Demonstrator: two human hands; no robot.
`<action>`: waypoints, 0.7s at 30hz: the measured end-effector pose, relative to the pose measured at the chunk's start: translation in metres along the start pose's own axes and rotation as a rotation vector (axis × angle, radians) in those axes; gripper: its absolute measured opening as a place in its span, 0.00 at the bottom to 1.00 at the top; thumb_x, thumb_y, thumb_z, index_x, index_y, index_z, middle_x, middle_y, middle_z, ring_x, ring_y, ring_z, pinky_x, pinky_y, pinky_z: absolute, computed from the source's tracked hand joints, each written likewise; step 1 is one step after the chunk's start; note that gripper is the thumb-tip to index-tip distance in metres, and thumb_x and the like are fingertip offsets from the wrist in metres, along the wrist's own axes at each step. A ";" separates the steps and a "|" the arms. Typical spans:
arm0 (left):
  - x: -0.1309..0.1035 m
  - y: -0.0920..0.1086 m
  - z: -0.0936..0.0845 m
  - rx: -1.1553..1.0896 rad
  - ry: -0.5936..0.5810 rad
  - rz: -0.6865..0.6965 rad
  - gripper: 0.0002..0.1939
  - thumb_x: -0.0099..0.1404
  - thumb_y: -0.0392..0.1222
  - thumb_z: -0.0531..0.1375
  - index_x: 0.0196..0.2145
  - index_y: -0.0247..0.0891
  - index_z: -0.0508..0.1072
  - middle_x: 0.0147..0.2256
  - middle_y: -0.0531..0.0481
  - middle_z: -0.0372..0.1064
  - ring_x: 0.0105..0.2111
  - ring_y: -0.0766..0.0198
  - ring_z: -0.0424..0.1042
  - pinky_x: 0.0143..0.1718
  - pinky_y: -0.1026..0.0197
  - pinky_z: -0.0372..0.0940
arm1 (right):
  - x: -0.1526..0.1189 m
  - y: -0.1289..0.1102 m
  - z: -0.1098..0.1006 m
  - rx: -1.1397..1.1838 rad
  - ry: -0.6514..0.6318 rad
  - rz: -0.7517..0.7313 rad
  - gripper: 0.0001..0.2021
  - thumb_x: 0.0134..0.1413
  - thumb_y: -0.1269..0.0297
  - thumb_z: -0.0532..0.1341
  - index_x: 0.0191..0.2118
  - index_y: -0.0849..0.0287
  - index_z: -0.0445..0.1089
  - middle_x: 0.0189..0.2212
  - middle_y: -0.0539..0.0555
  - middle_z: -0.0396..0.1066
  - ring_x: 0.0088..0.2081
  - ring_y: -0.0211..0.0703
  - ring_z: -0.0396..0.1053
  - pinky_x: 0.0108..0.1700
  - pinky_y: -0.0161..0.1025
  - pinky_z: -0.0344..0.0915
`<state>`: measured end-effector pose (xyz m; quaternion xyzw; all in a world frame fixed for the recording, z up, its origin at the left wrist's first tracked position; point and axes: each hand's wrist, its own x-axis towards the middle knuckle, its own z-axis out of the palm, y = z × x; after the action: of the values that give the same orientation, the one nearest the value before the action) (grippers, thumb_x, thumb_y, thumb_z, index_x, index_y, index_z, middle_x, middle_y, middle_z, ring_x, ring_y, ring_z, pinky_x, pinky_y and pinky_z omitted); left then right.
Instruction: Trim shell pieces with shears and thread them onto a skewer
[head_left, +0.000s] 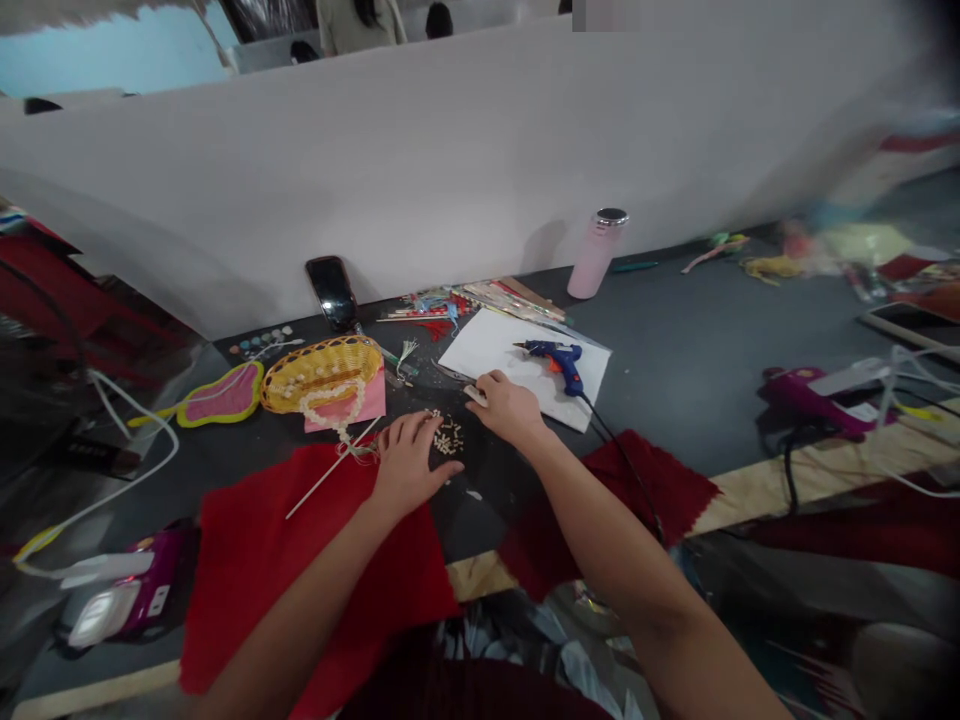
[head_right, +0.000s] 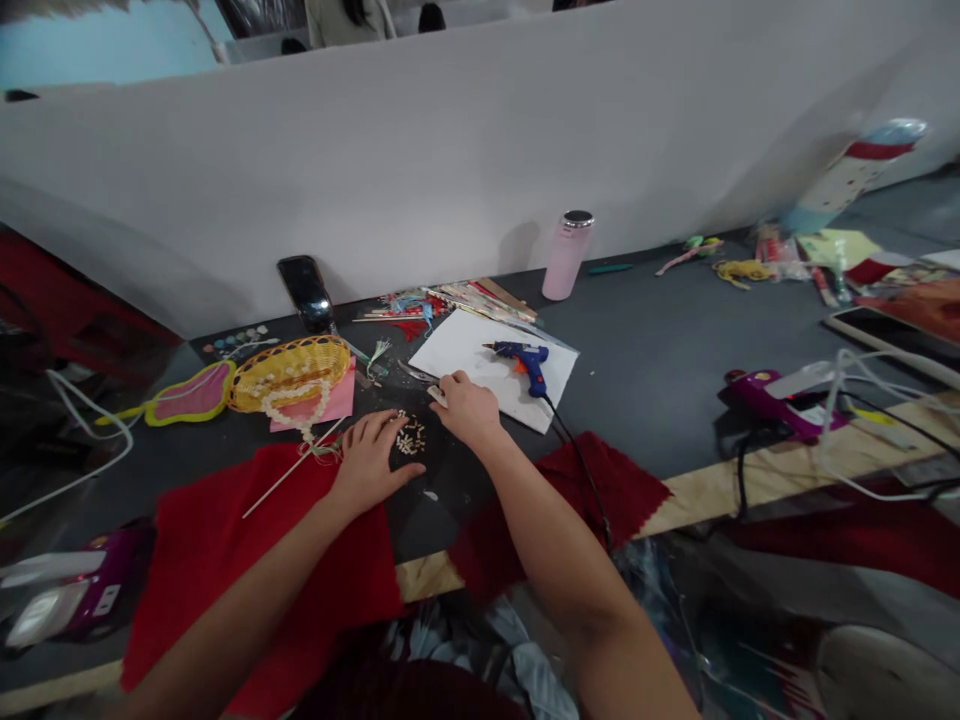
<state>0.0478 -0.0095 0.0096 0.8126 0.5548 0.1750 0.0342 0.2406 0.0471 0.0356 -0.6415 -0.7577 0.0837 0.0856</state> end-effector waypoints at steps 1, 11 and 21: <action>0.003 0.003 0.002 0.002 -0.009 0.014 0.33 0.51 0.61 0.58 0.51 0.42 0.64 0.53 0.42 0.58 0.53 0.47 0.53 0.50 0.44 0.51 | 0.000 0.000 0.000 0.004 -0.006 0.009 0.16 0.55 0.51 0.53 0.45 0.54 0.62 0.45 0.55 0.63 0.36 0.43 0.68 0.32 0.36 0.58; 0.037 -0.001 -0.007 -0.004 0.011 -0.004 0.13 0.62 0.42 0.53 0.44 0.43 0.68 0.49 0.44 0.63 0.52 0.52 0.56 0.50 0.46 0.51 | 0.002 0.001 0.001 0.009 -0.020 0.019 0.16 0.54 0.51 0.54 0.45 0.53 0.62 0.45 0.55 0.63 0.37 0.43 0.68 0.32 0.36 0.58; 0.023 -0.006 -0.015 -0.040 -0.097 0.180 0.16 0.63 0.45 0.52 0.48 0.47 0.68 0.51 0.46 0.66 0.55 0.53 0.56 0.53 0.43 0.46 | 0.003 0.005 0.005 0.018 -0.008 -0.005 0.16 0.54 0.50 0.53 0.44 0.52 0.62 0.45 0.54 0.63 0.36 0.43 0.68 0.31 0.36 0.57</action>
<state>0.0450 0.0118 0.0275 0.8659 0.4735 0.1491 0.0614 0.2438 0.0504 0.0293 -0.6385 -0.7588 0.0929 0.0886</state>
